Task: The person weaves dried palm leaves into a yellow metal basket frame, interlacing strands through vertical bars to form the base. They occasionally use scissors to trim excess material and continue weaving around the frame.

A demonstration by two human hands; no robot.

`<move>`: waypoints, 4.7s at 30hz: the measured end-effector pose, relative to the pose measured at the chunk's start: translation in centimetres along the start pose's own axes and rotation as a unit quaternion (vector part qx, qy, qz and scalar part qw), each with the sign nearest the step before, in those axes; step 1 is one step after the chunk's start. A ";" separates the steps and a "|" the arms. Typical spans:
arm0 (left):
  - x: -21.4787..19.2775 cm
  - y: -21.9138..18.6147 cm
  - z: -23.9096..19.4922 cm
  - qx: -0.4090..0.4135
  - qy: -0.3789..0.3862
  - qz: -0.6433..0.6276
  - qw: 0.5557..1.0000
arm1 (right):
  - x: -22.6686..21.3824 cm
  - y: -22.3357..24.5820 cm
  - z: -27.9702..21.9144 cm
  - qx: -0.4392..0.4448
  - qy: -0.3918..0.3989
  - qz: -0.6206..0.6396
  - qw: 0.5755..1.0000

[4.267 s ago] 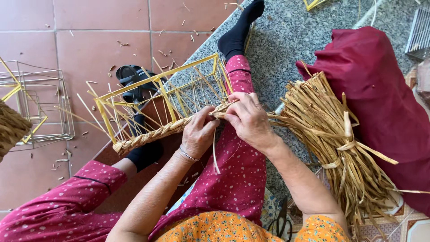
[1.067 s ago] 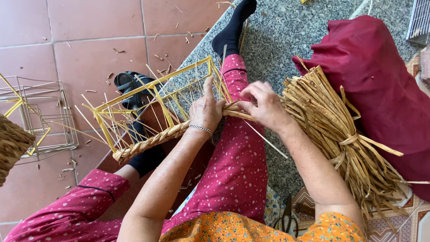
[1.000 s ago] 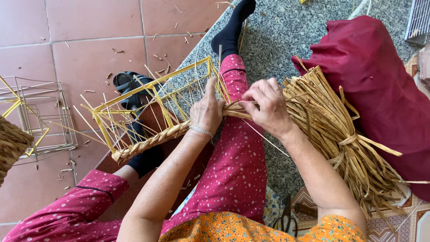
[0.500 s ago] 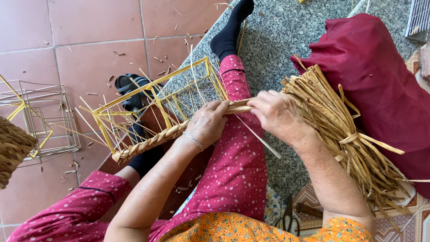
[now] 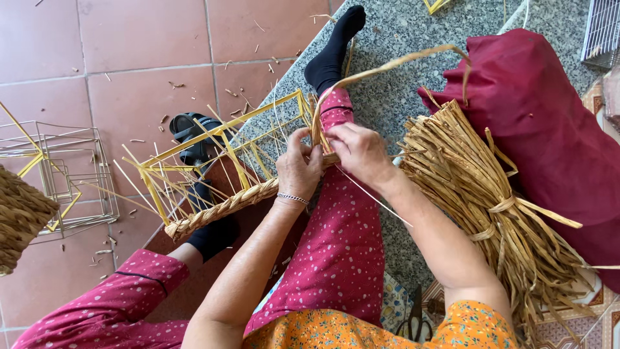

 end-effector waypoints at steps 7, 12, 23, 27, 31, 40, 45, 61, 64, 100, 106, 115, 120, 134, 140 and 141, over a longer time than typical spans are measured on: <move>1.1 0.7 1.1 0.025 -0.017 0.090 0.995 | 6.2 -7.3 1.1 0.185 0.155 0.379 0.893; 3.9 1.2 1.9 -0.039 0.158 0.256 0.953 | 8.2 -7.9 1.1 0.158 0.203 0.536 0.804; 1.8 -2.4 1.8 -0.051 0.276 0.190 0.941 | 11.5 -10.4 0.9 0.162 0.132 0.610 0.764; -0.7 -4.2 -2.5 0.096 0.116 0.122 0.981 | 12.9 -12.7 -0.5 0.217 0.024 0.639 0.738; -1.2 -3.5 -4.3 0.165 0.072 0.167 0.969 | 13.1 -12.6 -2.4 0.233 -0.049 0.741 0.628; 2.4 -1.7 -3.6 0.191 0.137 0.286 0.929 | 11.2 -10.5 -2.0 0.148 0.027 0.766 0.624; 2.7 -2.0 -3.5 0.192 0.120 0.300 0.927 | 13.6 -14.0 -1.5 0.219 -0.036 0.732 0.644; 4.0 -2.3 2.8 -0.161 0.296 0.235 0.912 | 12.6 -16.7 -3.3 0.328 -0.119 0.712 0.609; 4.7 -2.0 4.0 -0.178 0.293 0.238 0.909 | 13.7 -19.9 -4.2 0.294 -0.189 0.788 0.506; -22.0 6.3 -14.1 -0.059 0.075 -0.264 0.960 | 2.2 15.7 -14.1 -0.017 -0.168 0.378 0.910; -23.6 6.3 -15.6 -0.053 0.028 -0.208 0.976 | 1.7 20.2 -17.4 -0.095 -0.242 0.124 0.958; -22.7 6.6 -16.6 0.022 0.062 -0.238 0.969 | 4.9 18.8 -18.6 -0.051 -0.105 0.406 0.906; -23.5 5.4 -18.0 0.076 0.175 -0.284 0.939 | 6.2 15.0 -17.8 0.042 -0.094 0.558 0.823; -23.2 3.8 -17.7 0.095 0.127 -0.143 0.977 | 6.2 14.9 -17.3 0.074 0.014 0.664 0.744; -21.5 6.4 -16.6 0.010 0.119 -0.242 0.963 | 6.3 22.7 -18.7 -0.148 0.169 0.471 0.853; -21.5 6.7 -16.5 0.013 0.122 -0.217 0.968 | 6.6 24.1 -19.0 -0.202 0.162 0.381 0.888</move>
Point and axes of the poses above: each hand's wrist, its own z-axis towards the middle knuckle, its own x-axis out of the palm, y = z × x, the point moved 6 cm from there along z, towards the middle knuckle, and after that the axes turned 8 degrees about y, right-handed, at the moved point
